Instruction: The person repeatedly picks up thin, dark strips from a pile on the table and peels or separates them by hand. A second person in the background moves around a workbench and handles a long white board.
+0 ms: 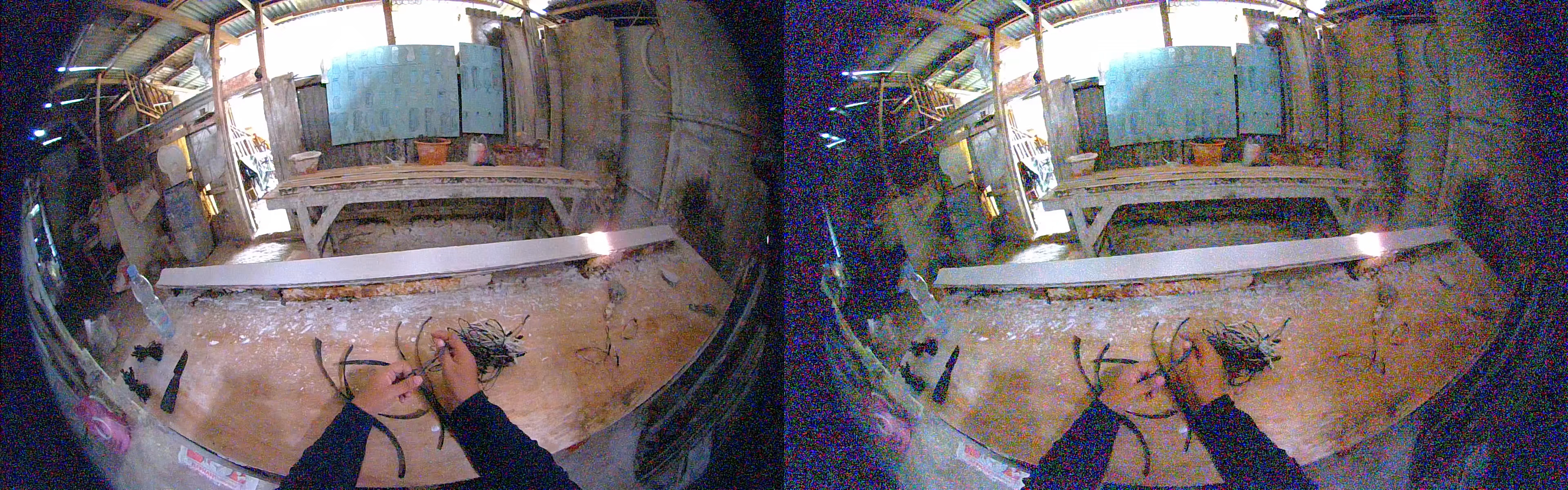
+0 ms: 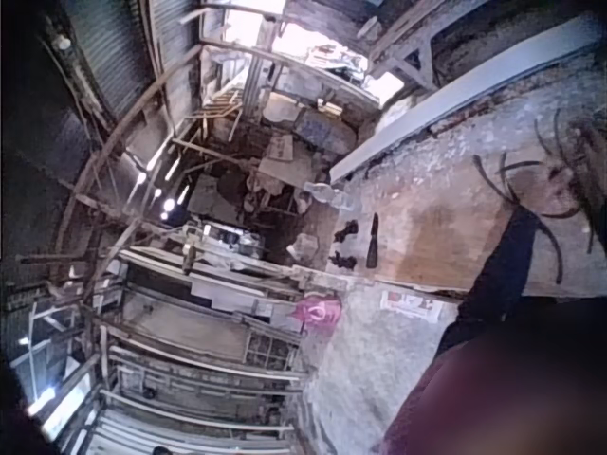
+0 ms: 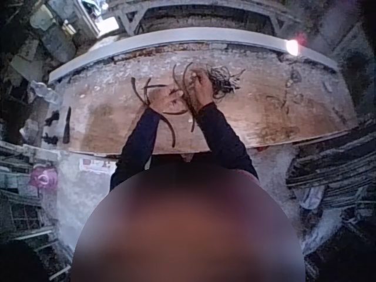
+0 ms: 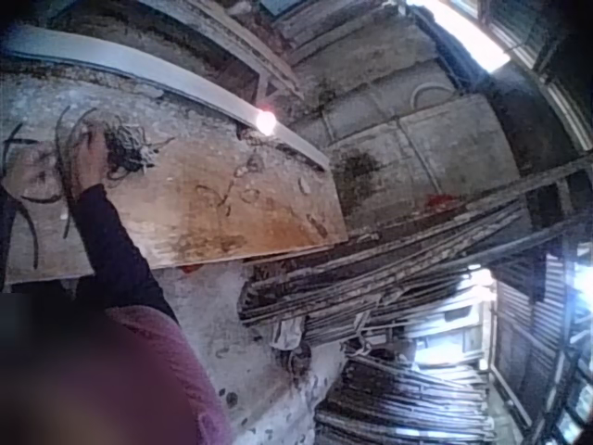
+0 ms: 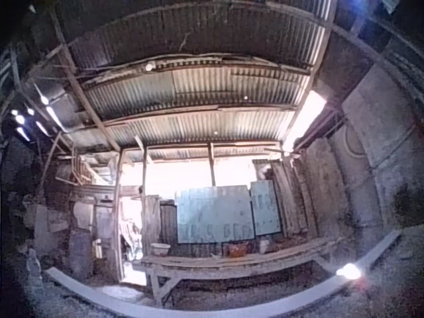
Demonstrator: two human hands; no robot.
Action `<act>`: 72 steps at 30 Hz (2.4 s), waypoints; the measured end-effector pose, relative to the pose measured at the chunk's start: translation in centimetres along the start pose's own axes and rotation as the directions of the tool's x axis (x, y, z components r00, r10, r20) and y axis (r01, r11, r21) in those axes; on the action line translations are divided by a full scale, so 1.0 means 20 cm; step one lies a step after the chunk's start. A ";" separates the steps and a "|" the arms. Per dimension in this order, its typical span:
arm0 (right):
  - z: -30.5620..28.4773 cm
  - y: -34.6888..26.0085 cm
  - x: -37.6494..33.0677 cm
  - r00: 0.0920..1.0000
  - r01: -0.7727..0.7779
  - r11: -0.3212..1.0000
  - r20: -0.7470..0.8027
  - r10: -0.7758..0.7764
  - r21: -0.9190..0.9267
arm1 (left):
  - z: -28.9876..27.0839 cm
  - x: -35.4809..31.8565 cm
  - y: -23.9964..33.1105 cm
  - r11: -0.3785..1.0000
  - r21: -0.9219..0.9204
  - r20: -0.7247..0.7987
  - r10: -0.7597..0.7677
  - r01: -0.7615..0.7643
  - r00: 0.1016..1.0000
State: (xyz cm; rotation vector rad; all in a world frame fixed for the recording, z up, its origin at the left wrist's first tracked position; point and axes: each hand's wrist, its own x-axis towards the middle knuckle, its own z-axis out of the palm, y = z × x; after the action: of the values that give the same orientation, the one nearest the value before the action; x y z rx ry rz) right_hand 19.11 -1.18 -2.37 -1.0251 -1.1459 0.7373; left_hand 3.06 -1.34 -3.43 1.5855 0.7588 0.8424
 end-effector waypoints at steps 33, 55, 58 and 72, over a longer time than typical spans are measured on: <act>-0.01 -0.07 -0.03 0.891 -0.189 0.982 0.423 0.163 0.019 | -0.09 0.00 0.03 0.954 0.234 -0.245 0.243 -0.186 0.939; -0.03 0.00 0.00 0.985 0.129 0.988 0.127 -0.118 -0.084 | -0.12 -0.01 0.01 0.980 0.196 -0.256 0.075 -0.024 0.964; -0.03 -0.03 -0.02 0.957 0.121 0.988 0.277 -0.090 -0.097 | -0.17 -0.01 0.00 0.947 0.308 -0.416 0.219 -0.090 0.883; 0.00 -0.16 -0.10 0.617 0.011 0.996 0.783 -0.080 0.093 | -0.17 -0.01 -0.01 0.975 -0.110 -0.559 0.101 -0.194 0.823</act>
State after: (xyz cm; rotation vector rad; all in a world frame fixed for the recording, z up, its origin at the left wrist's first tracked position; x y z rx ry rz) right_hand 18.43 -4.21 -0.07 -0.5714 -1.8769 1.2507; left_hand 0.21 0.32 -3.21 1.2677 0.9483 1.4789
